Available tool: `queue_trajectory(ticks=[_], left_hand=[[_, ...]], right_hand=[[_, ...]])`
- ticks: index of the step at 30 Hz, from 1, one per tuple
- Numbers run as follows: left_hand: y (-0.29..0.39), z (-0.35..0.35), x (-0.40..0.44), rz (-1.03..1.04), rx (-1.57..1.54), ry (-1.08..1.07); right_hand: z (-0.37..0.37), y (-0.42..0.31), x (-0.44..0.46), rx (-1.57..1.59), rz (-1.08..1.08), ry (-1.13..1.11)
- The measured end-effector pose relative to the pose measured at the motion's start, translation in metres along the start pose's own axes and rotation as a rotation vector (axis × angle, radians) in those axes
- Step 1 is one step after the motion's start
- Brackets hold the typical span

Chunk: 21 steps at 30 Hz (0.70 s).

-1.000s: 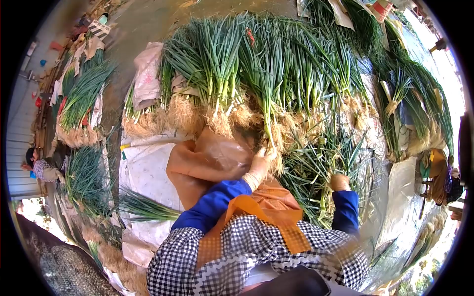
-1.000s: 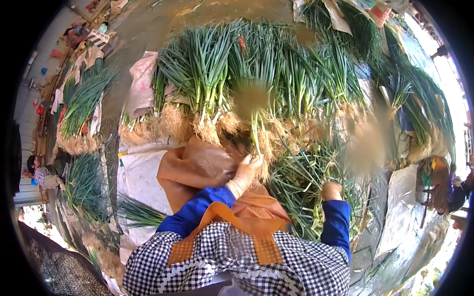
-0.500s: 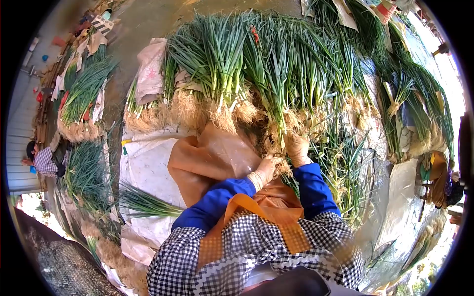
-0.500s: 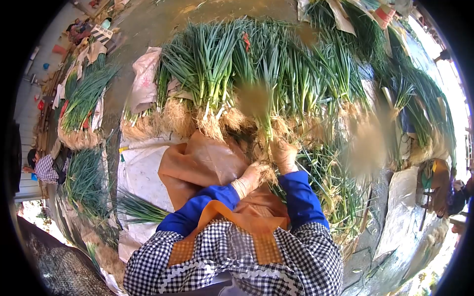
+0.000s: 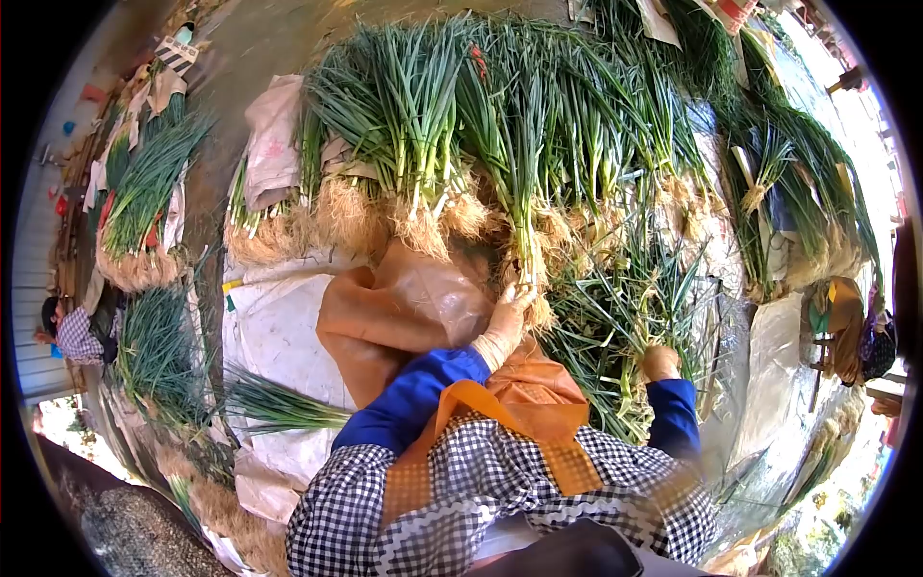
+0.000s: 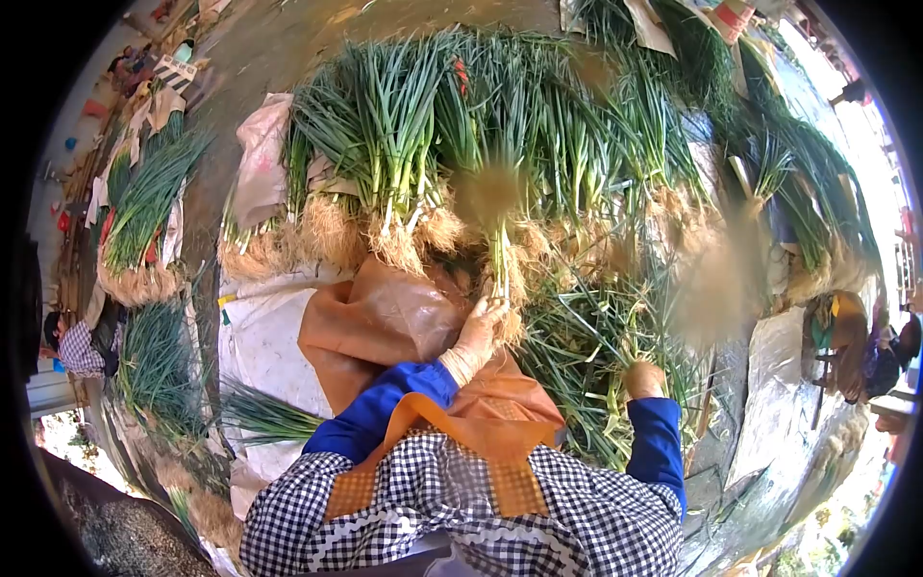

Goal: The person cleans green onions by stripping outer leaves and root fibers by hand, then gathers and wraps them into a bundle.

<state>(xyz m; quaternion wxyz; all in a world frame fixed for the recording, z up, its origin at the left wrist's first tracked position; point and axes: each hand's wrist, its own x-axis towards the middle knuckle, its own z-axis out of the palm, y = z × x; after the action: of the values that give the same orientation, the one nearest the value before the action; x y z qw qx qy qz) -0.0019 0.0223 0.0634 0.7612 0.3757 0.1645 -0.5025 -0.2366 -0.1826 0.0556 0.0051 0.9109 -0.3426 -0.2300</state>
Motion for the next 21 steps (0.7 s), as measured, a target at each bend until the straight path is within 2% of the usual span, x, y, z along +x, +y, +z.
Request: queue_trajectory(ticks=[1,2,3,5,7,8,9,10,11,13,14,15,16,17,18,19,21], left_hand=[[0.000,0.001,0.002,-0.001,0.002,-0.001],[-0.004,-0.004,0.003,0.011,0.036,-0.053],[-0.009,-0.008,0.003,0.024,0.072,-0.108],[-0.001,0.001,-0.007,0.007,0.166,-0.076],[-0.011,-0.015,0.003,0.052,0.174,-0.141],[-0.008,-0.013,0.000,0.066,0.140,-0.143],[-0.005,-0.012,-0.005,-0.013,0.176,-0.043],[-0.003,-0.009,-0.005,0.035,0.280,-0.017],[-0.003,-0.005,-0.004,0.078,0.384,0.007],[-0.017,-0.025,0.019,0.119,0.490,0.048],[-0.020,-0.031,0.023,0.160,0.598,0.088],[-0.022,-0.037,0.027,0.147,0.598,0.090],[-0.019,-0.040,0.029,0.120,0.344,0.008],[-0.014,-0.040,0.031,0.096,0.092,-0.074],[-0.015,-0.036,0.028,0.188,0.021,-0.010],[-0.009,-0.026,0.023,0.228,0.164,0.104],[-0.005,-0.027,0.025,0.158,0.077,0.073]], right_hand=[[0.004,0.001,0.011,0.069,0.087,-0.091],[-0.001,-0.020,0.036,0.272,-0.065,0.064],[-0.049,-0.066,0.045,0.434,-0.086,0.129],[-0.046,-0.128,0.101,0.723,-0.290,0.299],[-0.093,-0.170,0.118,1.153,-0.277,-0.162],[-0.091,-0.184,0.130,1.228,-0.281,-0.206],[-0.085,-0.196,0.140,1.301,-0.283,-0.252],[-0.085,-0.205,0.139,0.819,-0.506,0.260],[-0.084,-0.207,0.139,0.436,-0.704,0.448],[-0.102,-0.216,0.108,0.286,-0.333,0.200],[-0.093,-0.215,0.100,0.104,-0.407,0.305],[-0.069,-0.202,0.094,0.326,-0.601,0.743],[-0.064,-0.191,0.076,0.423,-0.726,0.792],[-0.068,-0.173,0.052,0.514,-0.752,0.714],[-0.069,-0.147,0.031,0.576,-0.698,0.617],[-0.064,-0.111,0.019,0.571,-0.556,0.570],[-0.045,-0.028,0.021,0.378,-0.227,0.570]])
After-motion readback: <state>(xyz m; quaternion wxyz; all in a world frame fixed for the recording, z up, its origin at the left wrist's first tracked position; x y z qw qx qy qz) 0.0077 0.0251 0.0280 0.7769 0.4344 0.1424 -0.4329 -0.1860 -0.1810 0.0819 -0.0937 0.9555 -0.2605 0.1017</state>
